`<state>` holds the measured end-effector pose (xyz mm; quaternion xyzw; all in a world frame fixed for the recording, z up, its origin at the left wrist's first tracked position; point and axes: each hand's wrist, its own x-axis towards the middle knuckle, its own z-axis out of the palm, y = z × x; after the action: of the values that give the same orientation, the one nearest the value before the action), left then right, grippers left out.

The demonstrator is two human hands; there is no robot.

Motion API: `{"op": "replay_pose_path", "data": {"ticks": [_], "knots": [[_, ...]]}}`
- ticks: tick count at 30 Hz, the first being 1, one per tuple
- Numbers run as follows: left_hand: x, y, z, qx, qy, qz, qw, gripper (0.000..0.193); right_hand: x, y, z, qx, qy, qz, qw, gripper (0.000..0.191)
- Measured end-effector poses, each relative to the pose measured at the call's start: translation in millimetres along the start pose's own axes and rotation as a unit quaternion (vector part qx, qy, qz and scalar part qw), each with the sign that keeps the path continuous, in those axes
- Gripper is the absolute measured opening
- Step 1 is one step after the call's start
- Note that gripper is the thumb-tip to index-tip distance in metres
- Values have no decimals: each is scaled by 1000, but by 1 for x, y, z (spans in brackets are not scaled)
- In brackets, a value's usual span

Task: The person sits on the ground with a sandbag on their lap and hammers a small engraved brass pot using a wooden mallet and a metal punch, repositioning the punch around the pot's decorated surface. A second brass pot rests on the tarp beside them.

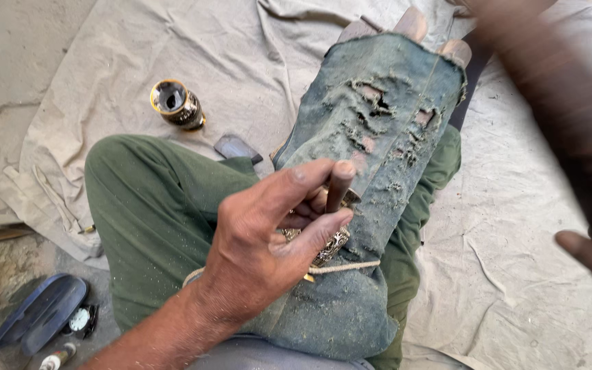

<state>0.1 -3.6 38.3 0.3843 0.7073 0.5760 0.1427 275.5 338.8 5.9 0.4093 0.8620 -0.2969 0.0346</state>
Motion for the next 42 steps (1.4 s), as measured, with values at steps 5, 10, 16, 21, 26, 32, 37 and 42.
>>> {"op": "replay_pose_path", "data": {"ticks": [5,10,16,21,26,32,37,42], "knots": [[12,-5,-8,-28,-85,-27,996,54,1,31,1,154,7,52,987,38],[15,-13,-4,-12,-125,-11,992,54,-20,17,15,58,-49,93,993,39],[24,-16,-2,97,-188,35,977,54,-39,-7,23,-144,-79,89,983,35],[28,-19,-3,98,-205,59,972,54,-54,11,29,-38,-28,140,989,40],[29,-25,-3,108,-219,69,967,52,-71,17,30,-25,50,-41,998,34],[35,-16,-5,135,-255,72,955,47,-78,-34,34,-1,14,-109,994,76],[18,-14,-23,-24,-178,102,978,37,-113,-54,92,71,164,32,983,65],[-11,-24,-41,-71,-81,-72,992,45,-110,-15,181,398,14,177,900,77]]}}
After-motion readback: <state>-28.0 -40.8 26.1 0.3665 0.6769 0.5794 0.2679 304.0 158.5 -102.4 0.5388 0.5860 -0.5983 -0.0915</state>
